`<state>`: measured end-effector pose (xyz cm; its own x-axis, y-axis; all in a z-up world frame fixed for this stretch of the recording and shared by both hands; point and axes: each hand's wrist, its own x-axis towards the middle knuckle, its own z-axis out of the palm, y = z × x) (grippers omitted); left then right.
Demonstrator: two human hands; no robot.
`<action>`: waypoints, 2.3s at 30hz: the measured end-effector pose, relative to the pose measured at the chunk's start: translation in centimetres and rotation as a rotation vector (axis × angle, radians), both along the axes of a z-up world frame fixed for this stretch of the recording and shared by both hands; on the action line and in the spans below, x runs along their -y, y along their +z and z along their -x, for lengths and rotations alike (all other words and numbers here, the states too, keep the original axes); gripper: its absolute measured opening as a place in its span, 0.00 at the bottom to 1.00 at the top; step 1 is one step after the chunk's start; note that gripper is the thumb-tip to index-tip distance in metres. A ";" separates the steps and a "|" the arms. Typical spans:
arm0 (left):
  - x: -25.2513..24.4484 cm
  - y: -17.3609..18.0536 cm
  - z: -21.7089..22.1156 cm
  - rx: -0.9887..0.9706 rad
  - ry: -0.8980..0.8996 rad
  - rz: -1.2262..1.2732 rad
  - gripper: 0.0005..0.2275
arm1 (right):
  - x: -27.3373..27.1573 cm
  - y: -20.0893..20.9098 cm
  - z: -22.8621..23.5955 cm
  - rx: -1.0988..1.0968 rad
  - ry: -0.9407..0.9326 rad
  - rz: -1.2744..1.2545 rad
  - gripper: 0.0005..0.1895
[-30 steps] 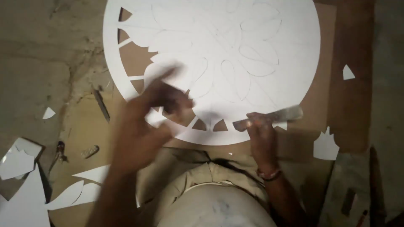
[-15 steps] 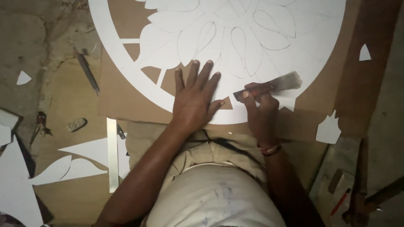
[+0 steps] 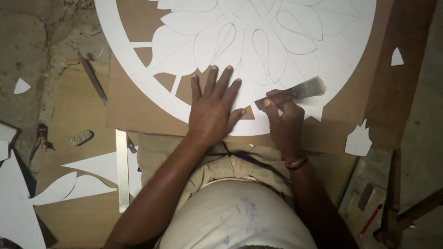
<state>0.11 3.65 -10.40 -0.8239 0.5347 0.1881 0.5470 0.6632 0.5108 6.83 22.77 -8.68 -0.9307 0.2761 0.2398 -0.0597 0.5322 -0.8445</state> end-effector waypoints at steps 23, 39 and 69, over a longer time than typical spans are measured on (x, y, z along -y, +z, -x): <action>-1.1 -0.2 0.3 -0.016 0.050 -0.068 0.32 | -2.7 0.2 1.1 -0.259 0.313 -0.905 0.03; -1.2 0.0 0.3 -0.002 0.044 -0.021 0.32 | -3.6 0.0 -1.0 -0.042 0.355 -1.030 0.06; -1.6 0.2 0.6 0.004 0.033 0.024 0.33 | -4.0 2.1 5.6 0.040 -0.004 0.085 0.08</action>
<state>-0.52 5.28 -10.20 -0.8418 0.5117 0.1719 0.5226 0.6928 0.4969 1.25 26.80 -6.57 -0.9380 0.2974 0.1778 -0.0228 0.4591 -0.8881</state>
